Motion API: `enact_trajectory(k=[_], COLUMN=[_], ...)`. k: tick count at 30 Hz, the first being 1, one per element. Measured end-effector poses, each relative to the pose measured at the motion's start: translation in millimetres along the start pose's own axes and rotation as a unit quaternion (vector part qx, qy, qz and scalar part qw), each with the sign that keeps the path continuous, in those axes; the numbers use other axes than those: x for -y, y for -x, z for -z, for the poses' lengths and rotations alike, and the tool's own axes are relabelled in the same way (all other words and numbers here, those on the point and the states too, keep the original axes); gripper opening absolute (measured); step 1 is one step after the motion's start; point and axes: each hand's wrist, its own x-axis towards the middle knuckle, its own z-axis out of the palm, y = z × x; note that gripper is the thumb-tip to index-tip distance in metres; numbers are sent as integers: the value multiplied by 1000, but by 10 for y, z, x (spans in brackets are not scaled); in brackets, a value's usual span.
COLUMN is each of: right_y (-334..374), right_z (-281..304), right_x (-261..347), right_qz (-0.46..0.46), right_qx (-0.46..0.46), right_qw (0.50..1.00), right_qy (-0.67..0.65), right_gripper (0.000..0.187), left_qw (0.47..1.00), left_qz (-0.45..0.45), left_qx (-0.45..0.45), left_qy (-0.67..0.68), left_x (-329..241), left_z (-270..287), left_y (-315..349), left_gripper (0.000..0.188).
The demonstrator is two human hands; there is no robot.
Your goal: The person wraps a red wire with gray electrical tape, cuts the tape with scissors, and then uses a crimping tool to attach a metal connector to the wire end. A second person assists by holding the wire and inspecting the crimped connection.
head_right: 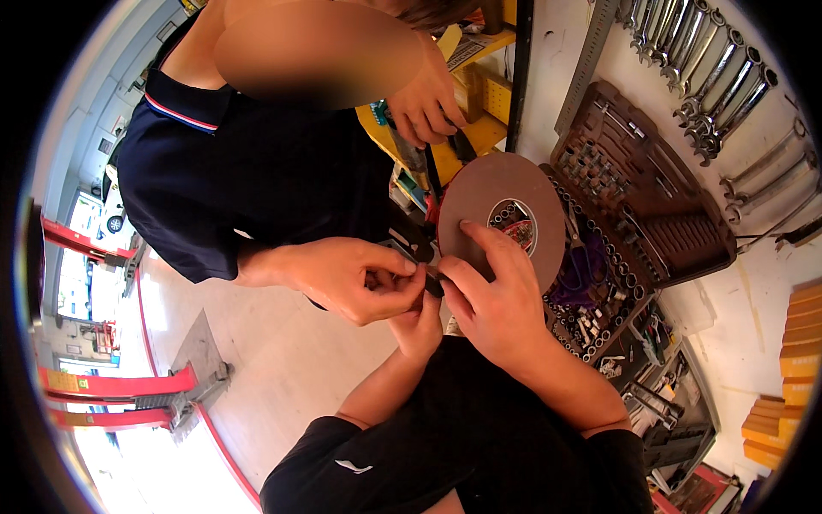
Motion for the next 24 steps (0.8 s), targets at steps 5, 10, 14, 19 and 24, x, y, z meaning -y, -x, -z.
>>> enact_trajectory(k=[5,10,14,19,24], right_y=[-35,-14,-3,11,17], right_z=[19,4,4,13,-7], right_x=[31,23,14,14,33], right_qz=[18,4,2,-7,-9], right_qx=[-9,-7,-5,-3,-6], right_qw=[1000,1000,1000,1000,1000], right_qy=[16,2,10,10,7], right_gripper=[29,34,34,34,34], left_qw=[992,1000,999,1000,980], left_qz=[54,-5,-2,-6,55], left_qx=[-53,-27,-24,-16,-42], left_qy=[96,16,27,20,184], left_x=[131,10,15,41,27], left_z=[-92,-27,-45,-26,-58], left_y=[97,-2,-9,-8,19], left_gripper=[39,40,40,35,33])
